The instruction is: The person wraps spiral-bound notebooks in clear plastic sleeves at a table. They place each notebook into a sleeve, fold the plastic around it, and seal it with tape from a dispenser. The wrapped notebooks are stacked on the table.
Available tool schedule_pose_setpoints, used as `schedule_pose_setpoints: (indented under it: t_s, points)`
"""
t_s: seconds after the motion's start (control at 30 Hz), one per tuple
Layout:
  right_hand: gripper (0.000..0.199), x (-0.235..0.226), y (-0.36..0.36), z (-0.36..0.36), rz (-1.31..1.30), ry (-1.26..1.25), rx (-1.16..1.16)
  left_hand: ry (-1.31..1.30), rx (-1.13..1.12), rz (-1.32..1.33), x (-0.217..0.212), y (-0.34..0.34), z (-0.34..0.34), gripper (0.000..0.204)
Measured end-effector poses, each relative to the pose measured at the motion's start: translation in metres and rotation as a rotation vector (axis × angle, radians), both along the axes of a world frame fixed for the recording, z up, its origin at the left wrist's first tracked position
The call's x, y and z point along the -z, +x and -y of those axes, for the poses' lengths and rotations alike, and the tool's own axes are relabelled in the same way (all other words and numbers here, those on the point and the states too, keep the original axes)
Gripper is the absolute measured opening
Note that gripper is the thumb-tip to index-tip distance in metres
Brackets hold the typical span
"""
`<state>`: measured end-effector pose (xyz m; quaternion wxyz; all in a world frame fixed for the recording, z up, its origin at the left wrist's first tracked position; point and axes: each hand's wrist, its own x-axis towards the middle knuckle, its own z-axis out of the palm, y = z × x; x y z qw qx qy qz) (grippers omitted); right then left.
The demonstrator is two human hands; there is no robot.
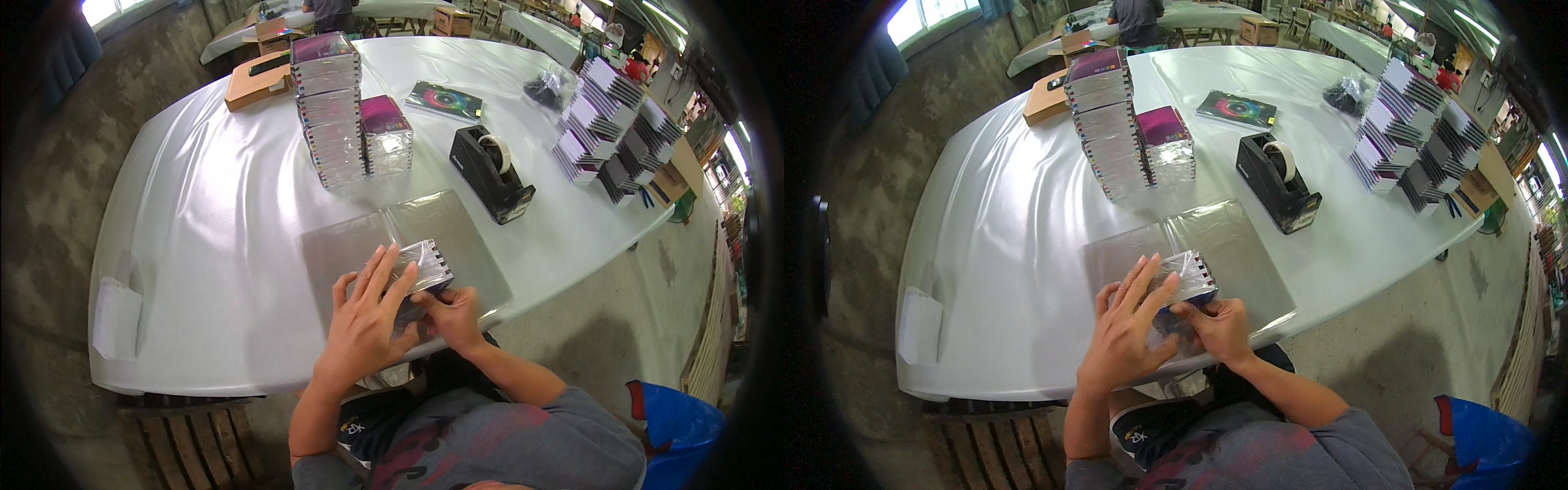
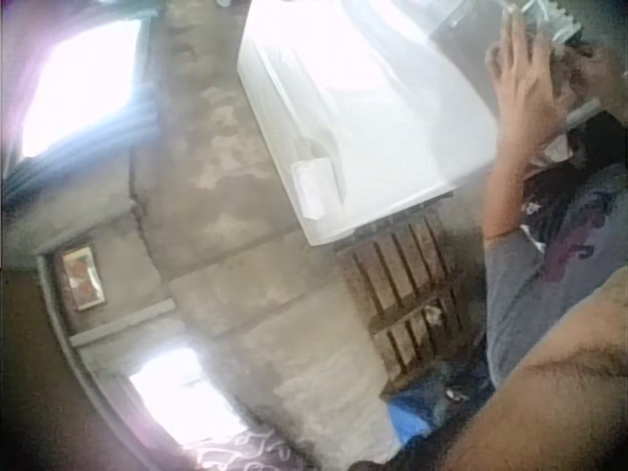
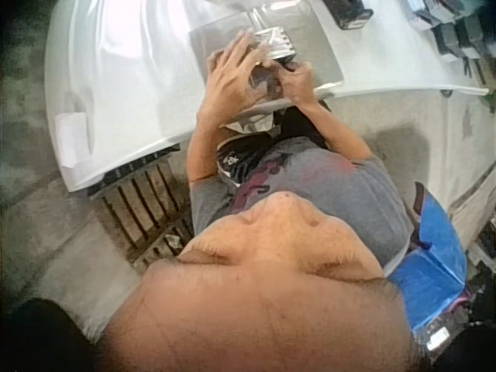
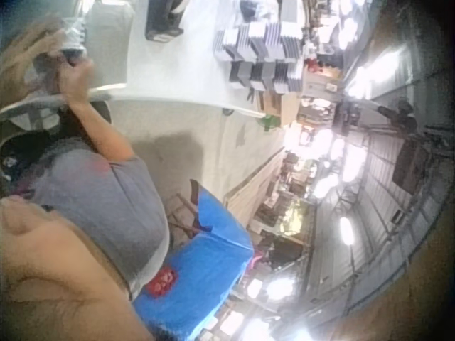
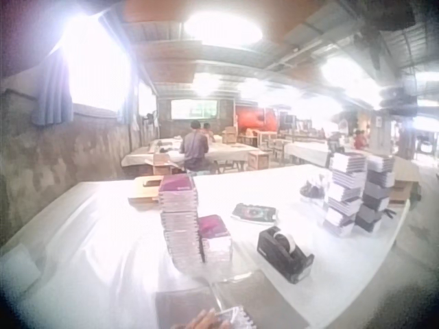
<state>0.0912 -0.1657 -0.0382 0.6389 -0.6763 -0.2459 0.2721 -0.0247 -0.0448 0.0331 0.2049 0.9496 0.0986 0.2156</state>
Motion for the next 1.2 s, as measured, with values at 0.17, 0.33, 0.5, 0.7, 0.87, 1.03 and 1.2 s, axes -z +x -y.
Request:
schedule_pose_setpoints:
  t_s: [0.17,0.33,0.5,0.7,0.87,1.03,1.2]
  points:
    - [0.032,0.044,0.003,0.007,0.159,-0.024,0.033,0.104,-0.076,0.018,0.008,0.016,0.002,0.071]
    - [0.044,0.027,0.038,0.031,0.616,-0.189,-0.196,0.041,-0.142,-0.129,-0.007,0.042,0.001,0.084]
    - [0.046,0.026,0.054,0.057,0.455,-0.148,-0.125,-0.017,-0.036,-0.081,-0.024,0.055,-0.007,0.098]
    - [0.045,0.044,0.054,0.071,0.324,0.004,-0.083,0.282,-0.136,0.262,-0.07,0.117,-0.005,0.089]
    - [0.041,0.062,0.054,0.076,0.364,0.124,-0.141,0.714,-0.317,0.469,-0.07,0.213,-0.038,0.069]
    - [0.038,0.059,0.059,0.074,0.482,0.173,-0.148,0.842,-0.521,0.418,-0.035,0.272,-0.11,0.057]
    - [0.047,0.064,0.064,0.077,0.481,0.197,-0.201,0.864,-0.584,0.35,-0.002,0.284,-0.135,0.053]
